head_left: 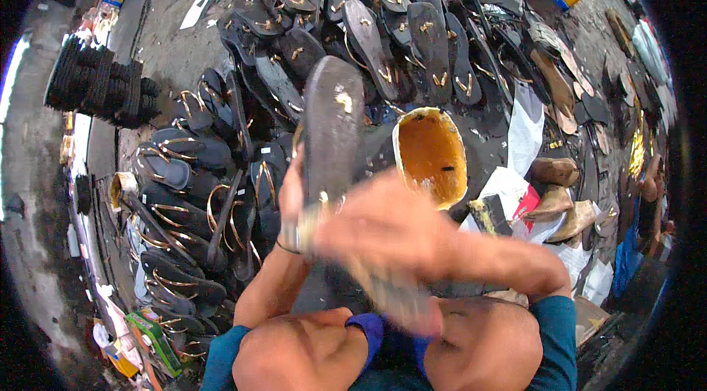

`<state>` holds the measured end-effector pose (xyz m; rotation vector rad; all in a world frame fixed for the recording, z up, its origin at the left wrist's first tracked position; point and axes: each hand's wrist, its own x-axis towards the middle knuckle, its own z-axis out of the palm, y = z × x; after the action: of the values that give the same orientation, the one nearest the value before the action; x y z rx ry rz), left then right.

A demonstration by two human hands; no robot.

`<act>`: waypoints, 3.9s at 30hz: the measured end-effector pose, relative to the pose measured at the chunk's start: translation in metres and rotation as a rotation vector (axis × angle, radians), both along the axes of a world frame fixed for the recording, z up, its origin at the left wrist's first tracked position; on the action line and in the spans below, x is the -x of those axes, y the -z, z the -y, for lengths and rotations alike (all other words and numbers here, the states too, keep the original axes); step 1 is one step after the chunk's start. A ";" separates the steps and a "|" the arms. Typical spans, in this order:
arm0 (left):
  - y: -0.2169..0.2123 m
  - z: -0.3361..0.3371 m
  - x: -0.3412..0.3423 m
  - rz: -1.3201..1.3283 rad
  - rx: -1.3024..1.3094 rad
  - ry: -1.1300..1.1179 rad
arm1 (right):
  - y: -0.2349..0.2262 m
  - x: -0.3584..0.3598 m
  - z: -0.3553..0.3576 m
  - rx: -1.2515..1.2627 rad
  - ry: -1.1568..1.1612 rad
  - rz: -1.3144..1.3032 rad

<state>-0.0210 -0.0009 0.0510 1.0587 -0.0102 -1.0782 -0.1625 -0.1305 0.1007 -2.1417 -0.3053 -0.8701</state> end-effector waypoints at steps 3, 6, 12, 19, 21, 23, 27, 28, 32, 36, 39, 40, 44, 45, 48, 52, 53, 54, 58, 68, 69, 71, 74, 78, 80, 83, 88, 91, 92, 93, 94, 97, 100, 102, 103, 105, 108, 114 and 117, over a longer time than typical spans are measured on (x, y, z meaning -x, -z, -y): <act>-0.002 0.016 -0.011 -0.052 -0.136 -0.170 | 0.012 -0.007 0.000 0.000 -0.011 -0.129; 0.016 0.038 -0.064 -0.323 0.354 -0.069 | 0.032 0.026 -0.028 -0.110 -0.180 -0.333; 0.046 0.182 -0.123 -0.153 0.019 0.007 | 0.035 0.045 0.000 -0.297 0.370 -0.490; 0.089 0.290 -0.260 -0.083 0.100 -0.238 | 0.044 0.069 0.005 -0.188 0.547 -0.596; 0.081 0.291 -0.215 -0.329 0.072 -0.320 | 0.052 0.075 0.010 -0.323 0.638 -0.664; 0.064 0.222 -0.156 0.054 0.126 -0.205 | 0.058 0.074 0.017 -0.410 0.691 -0.711; 0.074 0.025 -0.077 0.589 -0.243 -0.128 | 0.084 0.075 0.035 -0.484 0.949 -0.601; 0.075 -0.023 -0.061 0.679 -0.356 -0.185 | 0.092 0.079 0.042 -0.142 0.931 -0.600; 0.082 -0.124 0.006 0.896 -0.691 0.053 | 0.104 0.079 0.038 -0.270 0.902 -0.667; 0.107 -0.108 0.038 1.147 -0.612 0.246 | 0.060 0.099 0.028 -0.195 0.834 -1.131; 0.141 -0.080 0.025 1.392 -0.786 0.287 | 0.062 0.112 0.023 -0.142 0.691 -1.234; 0.145 -0.067 0.014 1.446 -0.847 0.308 | 0.057 0.118 0.020 -0.096 0.662 -1.318; 0.155 -0.061 -0.006 1.388 -0.778 0.270 | 0.044 0.130 0.026 -0.308 0.288 -1.373; 0.165 -0.071 -0.015 1.257 -0.624 0.175 | 0.035 0.106 0.021 -0.612 0.315 -1.146; 0.071 -0.032 -0.009 -0.040 -0.068 -0.114 | 0.025 0.047 0.011 -0.737 0.371 -0.538; 0.039 -0.018 -0.011 -0.132 0.026 0.026 | 0.018 -0.024 0.018 -0.175 0.226 -0.208; 0.036 -0.017 -0.012 -0.132 0.025 0.044 | 0.015 -0.021 0.011 -0.142 0.161 -0.263; 0.034 -0.020 -0.013 -0.110 0.072 0.075 | 0.017 -0.015 0.003 -0.112 0.091 -0.322; 0.045 -0.025 0.020 -0.158 -0.085 0.036 | 0.035 -0.029 0.028 -0.286 0.418 -0.120; 0.040 -0.032 0.007 0.092 -0.052 0.077 | 0.027 0.017 -0.024 -0.417 0.157 -0.345; 0.034 -0.027 0.017 0.049 -0.105 0.031 | 0.027 -0.001 -0.016 -0.437 0.181 -0.194; 0.034 -0.023 0.024 -0.007 -0.030 0.135 | 0.024 -0.029 0.033 -0.386 0.507 -0.157; 0.015 -0.025 0.019 -0.300 0.178 -0.034 | 0.020 -0.024 0.064 -0.826 0.466 -0.410; 0.052 -0.051 0.004 -0.070 -0.141 -0.067 | 0.045 -0.021 0.058 -0.619 0.475 -0.300; 0.055 -0.052 -0.007 -0.071 -0.083 -0.111 | 0.046 -0.021 0.073 -0.648 0.526 -0.355; 0.054 -0.053 -0.010 -0.234 0.177 -0.162 | 0.048 -0.021 0.023 -0.455 0.325 -0.146; 0.080 -0.062 -0.037 -0.071 -0.004 -0.279 | 0.049 0.037 -0.029 -0.818 -0.098 -0.661; 0.090 -0.118 -0.028 -0.052 -0.319 -0.258 | 0.066 0.037 0.019 -0.650 0.589 -0.549; 0.087 -0.131 -0.016 -0.106 -0.352 -0.201 | 0.092 0.044 0.042 -0.423 0.701 -0.380; 0.085 -0.145 -0.005 -0.155 -0.378 -0.137 | 0.101 0.049 0.050 -0.395 0.776 -0.629; 0.080 -0.152 0.006 -0.191 -0.393 -0.062 | 0.123 0.065 0.054 -0.217 0.805 -0.638; 0.064 -0.167 0.021 -0.242 -0.448 0.081 | 0.103 0.067 0.060 -0.281 0.828 -0.466; 0.057 -0.165 0.018 -0.294 -0.378 0.131 | 0.062 0.098 0.052 -0.055 0.842 -0.773; 0.069 -0.157 0.011 -0.492 -0.110 0.021 | 0.037 0.128 0.049 -0.001 0.634 -1.408; 0.061 -0.144 0.010 -0.434 -0.107 -0.031 | 0.022 0.135 0.052 0.107 0.468 -1.561; 0.048 -0.109 0.006 -0.322 -0.126 -0.134 | 0.007 0.133 0.055 -0.349 0.351 -1.156; 0.059 -0.053 -0.016 -0.266 -0.017 -0.054 | -0.008 0.075 0.034 -0.757 0.319 -0.665; 0.038 0.004 0.007 -0.176 0.283 0.027 | 0.036 -0.023 0.025 -0.374 0.270 -0.120; 0.024 0.003 -0.004 -0.410 0.238 -0.027 | 0.037 -0.015 0.015 -0.170 0.157 -0.082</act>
<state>-0.0168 -0.0036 0.0268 0.6109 0.1996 -1.2196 -0.1470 -0.1456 0.0636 -2.0558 -0.0208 -0.8618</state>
